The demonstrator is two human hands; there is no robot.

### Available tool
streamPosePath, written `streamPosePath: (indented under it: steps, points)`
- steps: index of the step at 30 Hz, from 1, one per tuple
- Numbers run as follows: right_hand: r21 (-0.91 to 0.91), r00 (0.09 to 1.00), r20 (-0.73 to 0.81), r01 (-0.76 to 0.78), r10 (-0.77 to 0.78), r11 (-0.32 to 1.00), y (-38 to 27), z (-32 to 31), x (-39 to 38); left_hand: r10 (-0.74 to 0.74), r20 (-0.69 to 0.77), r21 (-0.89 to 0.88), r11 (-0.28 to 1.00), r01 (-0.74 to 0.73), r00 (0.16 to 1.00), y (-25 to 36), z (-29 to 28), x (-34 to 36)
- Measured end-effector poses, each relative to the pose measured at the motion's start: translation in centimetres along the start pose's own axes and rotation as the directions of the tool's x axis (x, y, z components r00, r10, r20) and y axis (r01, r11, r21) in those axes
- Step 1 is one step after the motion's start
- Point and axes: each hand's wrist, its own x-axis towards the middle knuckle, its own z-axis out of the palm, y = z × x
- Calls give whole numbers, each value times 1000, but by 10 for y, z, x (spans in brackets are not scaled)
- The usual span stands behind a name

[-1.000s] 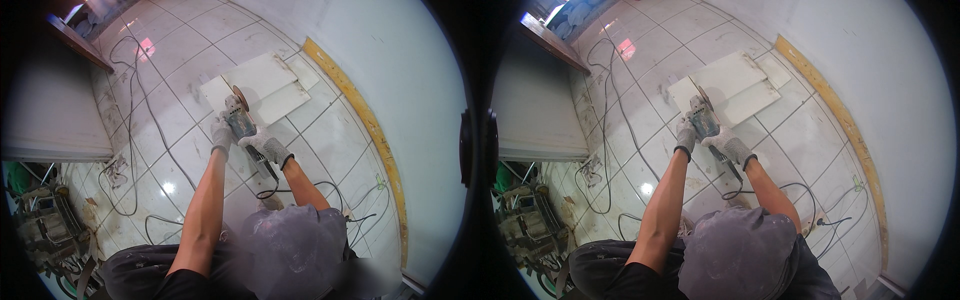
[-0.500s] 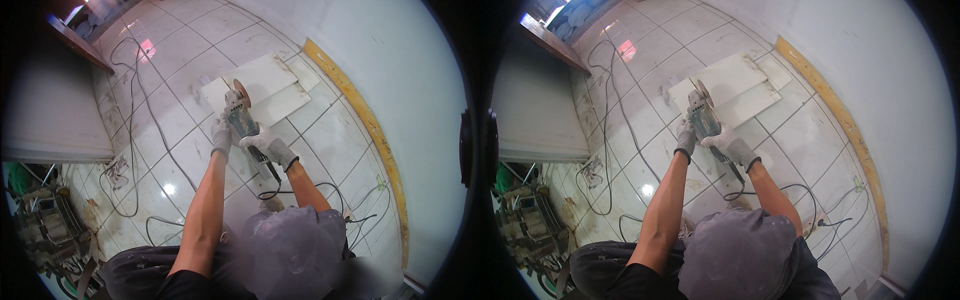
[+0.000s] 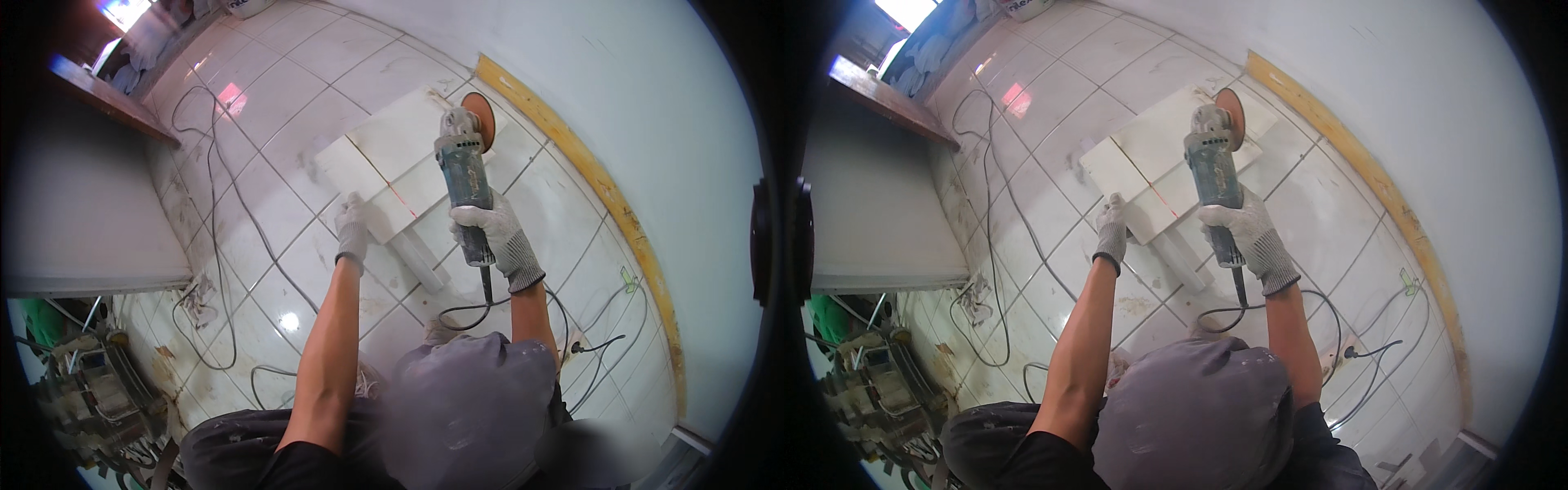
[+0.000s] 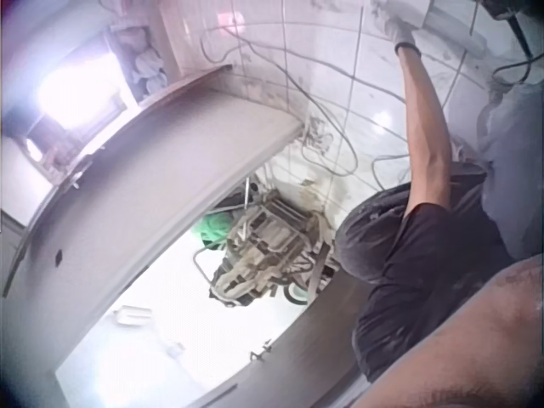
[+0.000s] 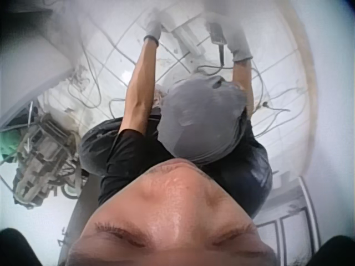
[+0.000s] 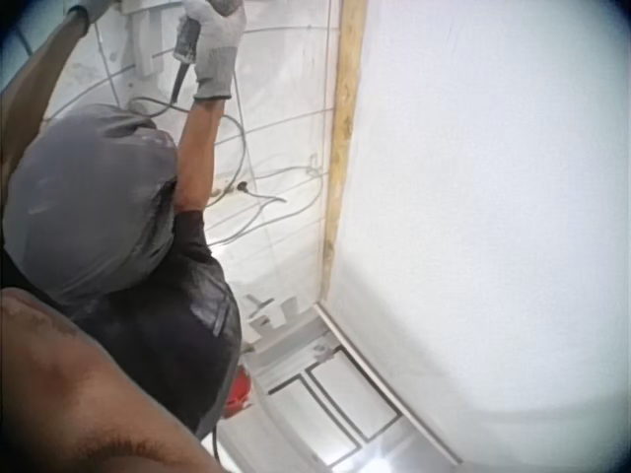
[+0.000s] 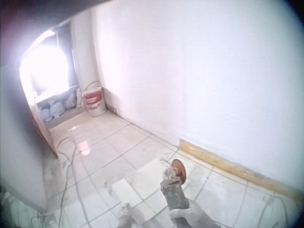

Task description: The person uses an angle grinder to cut or grind a white rectangular tile placed on a tiled floor. The person holds the tool with both hands and moves it along the tile surface, generating dust.

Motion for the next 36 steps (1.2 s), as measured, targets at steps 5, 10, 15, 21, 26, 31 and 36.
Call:
streamPosePath:
  steps: [5,10,15,21,26,31,36]
  points:
    - [117,996,-93,-6,17,993,20,-32,-16,18,77,-28,999,-16,997,-7,-7,2]
    - [156,991,-126,-31,51,987,26,-49,-20,97,152,29,994,-102,984,-16,-31,20]
    - [197,986,-152,-38,69,980,34,-64,-17,213,-1,396,897,-196,977,0,-29,-5]
    - [195,985,-152,-46,77,980,38,-73,-10,633,152,777,398,-488,759,27,-22,-31]
    - [215,986,-141,-61,93,975,44,-77,-3,645,554,747,-107,-656,526,31,-19,-33]
    - [239,983,-146,-70,107,969,50,-83,-1,517,776,503,-162,-849,361,57,-8,-11]
    - [238,988,-109,-85,113,968,49,-78,2,640,501,751,12,-660,582,87,-59,93]
